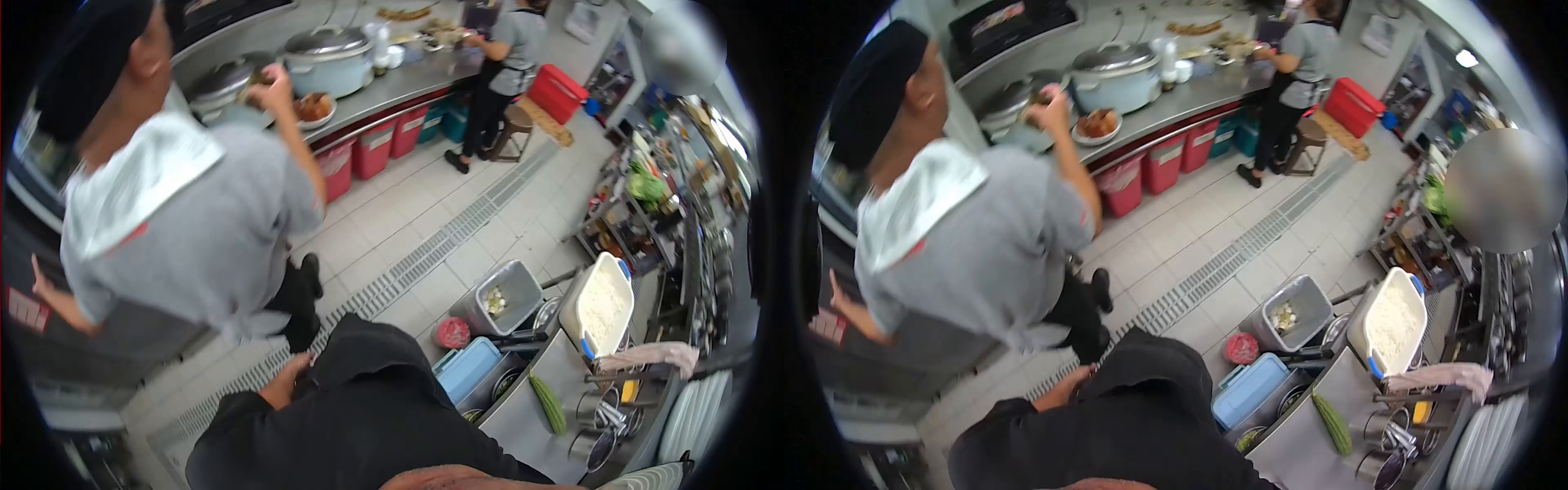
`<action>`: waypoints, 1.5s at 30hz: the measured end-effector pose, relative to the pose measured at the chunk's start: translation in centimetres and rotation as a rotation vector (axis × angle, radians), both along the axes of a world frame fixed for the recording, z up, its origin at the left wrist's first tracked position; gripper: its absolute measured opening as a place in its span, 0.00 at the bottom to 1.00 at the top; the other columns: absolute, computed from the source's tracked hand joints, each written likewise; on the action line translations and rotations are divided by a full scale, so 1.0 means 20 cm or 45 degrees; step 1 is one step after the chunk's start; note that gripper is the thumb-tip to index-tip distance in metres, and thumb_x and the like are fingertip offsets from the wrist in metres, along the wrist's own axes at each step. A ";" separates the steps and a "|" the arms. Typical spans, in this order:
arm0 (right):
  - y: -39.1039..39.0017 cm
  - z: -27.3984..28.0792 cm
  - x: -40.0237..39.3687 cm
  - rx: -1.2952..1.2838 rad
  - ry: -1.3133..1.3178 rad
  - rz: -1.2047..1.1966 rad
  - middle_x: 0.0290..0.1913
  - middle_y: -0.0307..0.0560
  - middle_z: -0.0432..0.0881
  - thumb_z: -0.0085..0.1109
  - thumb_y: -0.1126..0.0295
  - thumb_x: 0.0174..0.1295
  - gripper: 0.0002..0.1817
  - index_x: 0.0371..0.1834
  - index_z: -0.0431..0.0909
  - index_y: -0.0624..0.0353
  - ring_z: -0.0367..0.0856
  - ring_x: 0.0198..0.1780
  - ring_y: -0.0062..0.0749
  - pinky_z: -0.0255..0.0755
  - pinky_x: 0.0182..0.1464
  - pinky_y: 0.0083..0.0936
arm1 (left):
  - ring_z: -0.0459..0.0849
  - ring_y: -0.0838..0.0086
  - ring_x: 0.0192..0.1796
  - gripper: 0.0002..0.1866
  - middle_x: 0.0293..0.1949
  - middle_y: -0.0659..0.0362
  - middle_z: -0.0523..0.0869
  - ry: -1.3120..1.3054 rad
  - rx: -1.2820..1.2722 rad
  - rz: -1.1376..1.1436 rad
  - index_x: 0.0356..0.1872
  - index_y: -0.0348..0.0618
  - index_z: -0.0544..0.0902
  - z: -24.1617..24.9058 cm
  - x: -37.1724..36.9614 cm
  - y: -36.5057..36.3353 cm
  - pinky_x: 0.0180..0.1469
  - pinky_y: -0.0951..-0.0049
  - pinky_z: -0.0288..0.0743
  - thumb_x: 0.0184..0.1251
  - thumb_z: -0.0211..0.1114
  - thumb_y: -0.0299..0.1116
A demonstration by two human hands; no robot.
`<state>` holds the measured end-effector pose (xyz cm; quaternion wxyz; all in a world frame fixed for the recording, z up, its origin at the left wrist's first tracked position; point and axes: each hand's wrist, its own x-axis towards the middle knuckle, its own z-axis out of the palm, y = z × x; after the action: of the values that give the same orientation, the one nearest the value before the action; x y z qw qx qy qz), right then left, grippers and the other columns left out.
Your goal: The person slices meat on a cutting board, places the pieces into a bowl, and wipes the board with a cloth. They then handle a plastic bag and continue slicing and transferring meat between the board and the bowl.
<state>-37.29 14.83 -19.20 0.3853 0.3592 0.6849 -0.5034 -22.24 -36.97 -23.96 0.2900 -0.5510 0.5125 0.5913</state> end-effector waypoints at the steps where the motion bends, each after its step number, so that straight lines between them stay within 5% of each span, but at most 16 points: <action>1: 0.01 -0.01 -0.02 0.001 -0.010 0.019 0.38 0.49 0.81 0.59 0.58 0.67 0.14 0.49 0.79 0.52 0.80 0.38 0.45 0.77 0.39 0.43 | 0.71 0.43 0.73 0.39 0.74 0.39 0.70 -0.020 0.055 0.117 0.76 0.35 0.65 0.10 0.03 0.01 0.69 0.42 0.67 0.76 0.58 0.56; 3: 0.04 -0.01 -0.06 0.007 -0.023 0.044 0.38 0.48 0.81 0.59 0.58 0.67 0.13 0.49 0.79 0.52 0.80 0.37 0.44 0.77 0.39 0.43 | 0.58 0.45 0.80 0.43 0.81 0.41 0.58 -0.054 0.104 0.174 0.79 0.36 0.58 0.15 0.07 -0.02 0.71 0.41 0.65 0.76 0.59 0.56; 5: 0.05 -0.01 -0.10 0.009 -0.026 0.047 0.37 0.48 0.81 0.59 0.58 0.67 0.13 0.48 0.79 0.52 0.80 0.36 0.44 0.77 0.38 0.44 | 0.59 0.45 0.80 0.43 0.81 0.41 0.58 -0.101 0.033 0.207 0.79 0.35 0.59 0.28 0.10 0.01 0.71 0.38 0.64 0.76 0.61 0.55; 9: 0.07 -0.02 -0.18 0.003 -0.030 0.052 0.36 0.48 0.81 0.59 0.58 0.67 0.13 0.47 0.80 0.53 0.80 0.35 0.44 0.77 0.37 0.44 | 0.72 0.45 0.73 0.36 0.72 0.42 0.74 -0.105 0.013 0.268 0.72 0.33 0.70 0.29 0.19 0.07 0.67 0.44 0.71 0.75 0.63 0.51; 15: 0.06 -0.04 -0.28 0.000 -0.052 0.040 0.35 0.47 0.80 0.59 0.58 0.67 0.13 0.45 0.80 0.53 0.80 0.34 0.43 0.76 0.36 0.44 | 0.80 0.49 0.62 0.26 0.63 0.46 0.82 -0.074 -0.017 0.288 0.61 0.36 0.81 0.36 0.11 0.11 0.63 0.39 0.72 0.76 0.62 0.49; 16: 0.04 -0.04 -0.30 0.002 -0.058 0.043 0.34 0.47 0.80 0.59 0.58 0.67 0.13 0.45 0.80 0.54 0.79 0.33 0.43 0.76 0.35 0.44 | 0.76 0.47 0.66 0.29 0.68 0.46 0.79 -0.050 0.103 0.273 0.66 0.37 0.77 0.17 0.14 0.04 0.65 0.37 0.70 0.76 0.61 0.50; 20: -0.02 -0.07 -0.40 0.008 -0.077 0.026 0.33 0.47 0.80 0.59 0.58 0.67 0.12 0.44 0.80 0.54 0.79 0.32 0.42 0.76 0.34 0.44 | 0.65 0.38 0.74 0.35 0.78 0.44 0.63 -0.128 0.108 0.068 0.76 0.37 0.66 0.26 -0.11 -0.06 0.69 0.29 0.63 0.77 0.60 0.50; 27: -0.18 -0.04 -0.64 0.041 -0.076 -0.036 0.32 0.46 0.80 0.60 0.58 0.67 0.12 0.42 0.81 0.55 0.79 0.30 0.41 0.76 0.32 0.45 | 0.63 0.38 0.76 0.37 0.78 0.40 0.63 -0.077 0.165 0.045 0.76 0.37 0.66 0.25 -0.62 -0.30 0.70 0.27 0.61 0.75 0.61 0.52; 31: -0.28 -0.02 -0.85 0.053 -0.054 -0.092 0.31 0.45 0.79 0.60 0.58 0.67 0.12 0.41 0.81 0.55 0.78 0.29 0.41 0.76 0.31 0.45 | 0.74 0.44 0.66 0.35 0.68 0.43 0.75 -0.002 0.085 -0.109 0.73 0.39 0.70 0.21 -1.02 -0.45 0.63 0.34 0.71 0.76 0.61 0.55; 32: -0.30 -0.01 -0.91 0.057 -0.054 -0.111 0.30 0.45 0.79 0.60 0.58 0.67 0.12 0.40 0.81 0.55 0.78 0.29 0.40 0.76 0.31 0.45 | 0.77 0.52 0.59 0.34 0.65 0.47 0.78 0.003 0.040 -0.089 0.71 0.41 0.72 0.26 -1.13 -0.46 0.57 0.40 0.75 0.76 0.61 0.55; 35: -0.35 0.02 -1.13 0.063 -0.049 -0.166 0.30 0.45 0.79 0.60 0.58 0.66 0.13 0.39 0.81 0.56 0.78 0.28 0.40 0.76 0.30 0.45 | 0.78 0.59 0.59 0.27 0.65 0.54 0.76 -0.028 0.060 -0.092 0.67 0.46 0.74 0.31 -1.40 -0.47 0.61 0.49 0.71 0.78 0.57 0.55; 41: -0.37 0.06 -1.78 -0.001 -0.030 -0.394 0.27 0.44 0.76 0.59 0.52 0.67 0.17 0.39 0.81 0.57 0.73 0.23 0.37 0.72 0.26 0.42 | 0.82 0.67 0.55 0.26 0.58 0.57 0.84 0.012 0.274 -0.292 0.64 0.42 0.80 0.45 -1.95 -0.29 0.56 0.55 0.77 0.76 0.61 0.50; 45: -0.48 0.26 -2.33 0.164 -0.134 -0.046 0.26 0.45 0.74 0.55 0.44 0.70 0.25 0.46 0.81 0.58 0.75 0.26 0.38 0.74 0.33 0.45 | 0.83 0.70 0.54 0.24 0.56 0.57 0.87 0.220 0.480 -0.244 0.62 0.40 0.82 0.54 -2.30 -0.13 0.56 0.60 0.77 0.75 0.63 0.46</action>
<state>-83.86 5.20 -14.09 0.3877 0.4216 0.6880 -0.4456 -68.17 -39.56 -13.12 0.3977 -0.3833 0.4658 0.6913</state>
